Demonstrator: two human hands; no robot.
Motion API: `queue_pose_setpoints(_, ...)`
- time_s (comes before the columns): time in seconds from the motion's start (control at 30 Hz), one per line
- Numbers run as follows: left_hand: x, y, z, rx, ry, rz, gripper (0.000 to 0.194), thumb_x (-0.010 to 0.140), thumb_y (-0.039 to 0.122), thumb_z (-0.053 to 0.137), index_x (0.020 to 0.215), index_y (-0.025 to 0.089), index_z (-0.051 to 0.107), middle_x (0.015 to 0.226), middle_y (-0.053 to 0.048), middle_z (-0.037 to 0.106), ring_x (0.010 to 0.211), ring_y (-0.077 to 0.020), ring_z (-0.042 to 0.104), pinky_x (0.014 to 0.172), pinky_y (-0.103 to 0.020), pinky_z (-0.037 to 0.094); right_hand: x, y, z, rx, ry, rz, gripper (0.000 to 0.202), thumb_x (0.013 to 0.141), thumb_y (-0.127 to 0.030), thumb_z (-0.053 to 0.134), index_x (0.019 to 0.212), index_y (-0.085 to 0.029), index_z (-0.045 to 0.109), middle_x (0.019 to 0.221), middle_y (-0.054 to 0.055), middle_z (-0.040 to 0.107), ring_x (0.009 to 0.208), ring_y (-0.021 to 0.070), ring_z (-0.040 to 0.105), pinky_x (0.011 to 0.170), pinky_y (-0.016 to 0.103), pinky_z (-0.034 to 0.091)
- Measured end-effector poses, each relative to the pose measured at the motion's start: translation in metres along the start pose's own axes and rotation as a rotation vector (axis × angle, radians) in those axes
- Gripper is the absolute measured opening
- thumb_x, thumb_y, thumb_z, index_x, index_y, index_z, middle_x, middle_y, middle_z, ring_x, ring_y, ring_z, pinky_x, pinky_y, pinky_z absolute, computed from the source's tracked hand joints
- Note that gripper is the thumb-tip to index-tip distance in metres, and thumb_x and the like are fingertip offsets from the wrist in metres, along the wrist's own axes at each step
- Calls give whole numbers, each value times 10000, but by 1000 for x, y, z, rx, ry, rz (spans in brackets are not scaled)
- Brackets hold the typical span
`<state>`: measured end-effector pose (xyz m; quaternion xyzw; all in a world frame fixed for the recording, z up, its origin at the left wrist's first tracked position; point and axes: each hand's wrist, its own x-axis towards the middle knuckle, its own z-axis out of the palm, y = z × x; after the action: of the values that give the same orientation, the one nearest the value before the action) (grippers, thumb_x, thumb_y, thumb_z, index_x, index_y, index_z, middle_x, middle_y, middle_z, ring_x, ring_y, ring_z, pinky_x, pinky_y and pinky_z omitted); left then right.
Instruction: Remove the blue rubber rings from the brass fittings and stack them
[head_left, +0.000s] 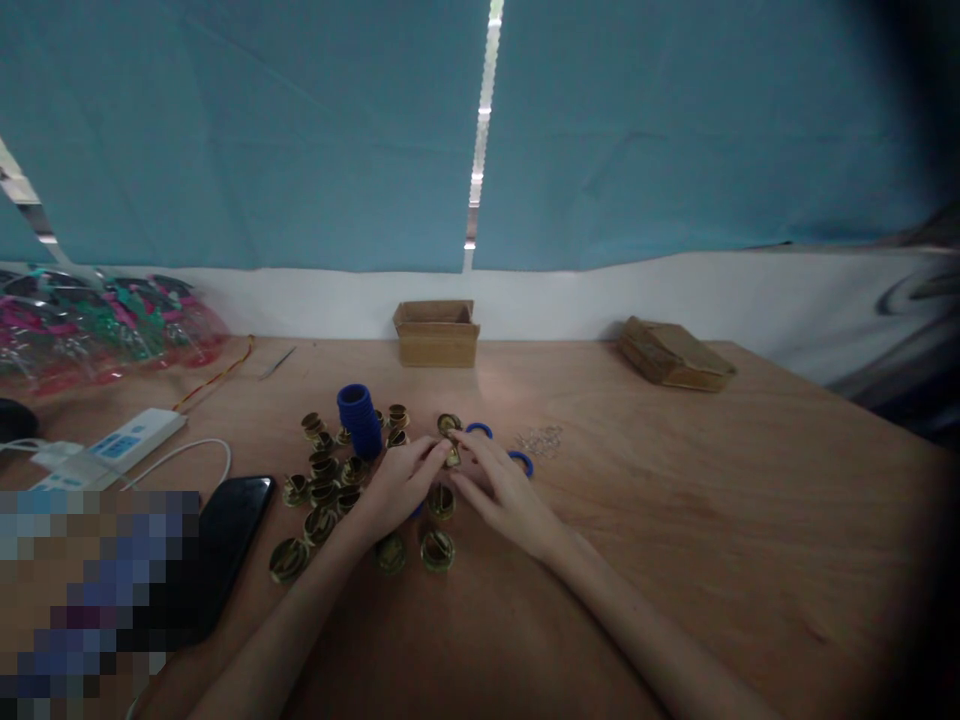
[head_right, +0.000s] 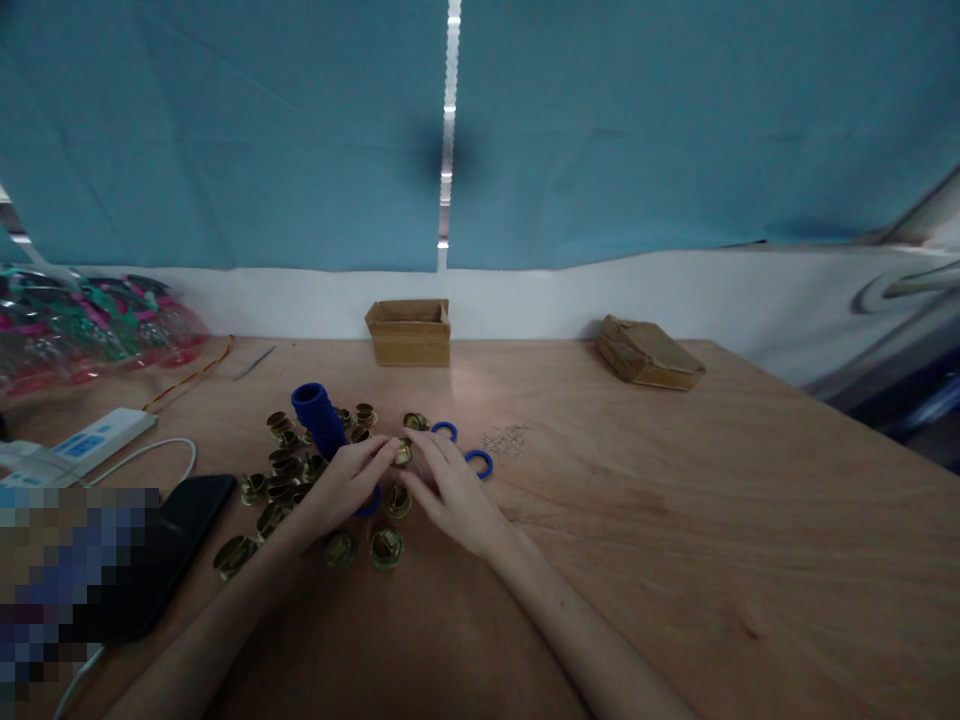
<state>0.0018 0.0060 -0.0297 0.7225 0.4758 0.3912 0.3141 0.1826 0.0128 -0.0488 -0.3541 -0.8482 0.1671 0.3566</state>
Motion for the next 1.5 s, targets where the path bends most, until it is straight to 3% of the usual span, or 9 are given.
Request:
queue_pose_setpoints(0.23, -2, 6, 5, 80, -15, 15, 358, 964, 321, 323, 811, 166, 607, 763, -34, 651, 735, -175, 603, 716, -277, 431, 2, -1, 0, 41, 48, 44, 242, 914, -260, 505, 1150, -208, 511, 1106, 91, 618, 995, 211, 596, 864, 369, 500)
queue_pose_setpoints(0.4, -2, 6, 4, 100, -27, 75, 225, 926, 330, 444, 1007, 184, 595, 947, -48, 673, 853, -182, 615, 773, -282, 438, 2, 1, 0, 22, 55, 48, 251, 910, -252, 509, 1157, -208, 519, 1099, 87, 609, 969, 204, 598, 833, 350, 502)
queue_pose_setpoints(0.73, -1, -7, 7, 105, 15, 21, 180, 917, 315, 453, 879, 189, 576, 777, -12, 663, 698, -159, 619, 640, -244, 426, 4, -2, -5, -38, -17, 81, 288, 943, -282, 435, 1209, -209, 518, 1135, 91, 617, 995, 206, 604, 863, 352, 486)
queue_pose_setpoints(0.9, -1, -7, 4, 51, 96, -22, 183, 900, 348, 486, 858, 189, 567, 779, -15, 669, 715, -165, 630, 648, -250, 446, 10, 8, -26, -292, 47, 195, 217, 932, -285, 416, 962, -180, 603, 903, 84, 665, 803, 208, 624, 719, 319, 466)
queue_pose_setpoints(1.0, 0, -9, 4, 29, 127, -34, 197, 883, 364, 517, 837, 179, 566, 799, -28, 670, 742, -171, 636, 674, -263, 461, 12, 21, -47, -464, -49, 329, 240, 903, -337, 452, 812, -183, 612, 691, 52, 646, 617, 188, 595, 577, 288, 399)
queue_pose_setpoints(1.13, 0, -8, 7, -2, 159, -14, 199, 878, 352, 525, 813, 168, 564, 875, -54, 674, 803, -174, 637, 732, -282, 468, 9, 37, -65, -495, -229, 252, 233, 812, -427, 583, 775, -197, 603, 658, 33, 638, 585, 171, 571, 531, 260, 345)
queue_pose_setpoints(1.37, 3, -11, 9, -141, 194, -127, 232, 873, 374, 512, 779, 163, 531, 757, -26, 632, 736, -162, 625, 676, -272, 474, 2, 49, -61, -455, -263, 206, 251, 764, -420, 642, 862, -190, 616, 779, 59, 667, 701, 194, 604, 596, 271, 395)
queue_pose_setpoints(1.5, 6, -14, 10, -245, 199, -127, 163, 881, 316, 495, 873, 156, 525, 826, -39, 634, 811, -157, 626, 754, -288, 485, 2, 49, -58, -454, -277, 214, 192, 782, -379, 626, 821, -191, 611, 780, 55, 660, 709, 187, 604, 616, 272, 408)
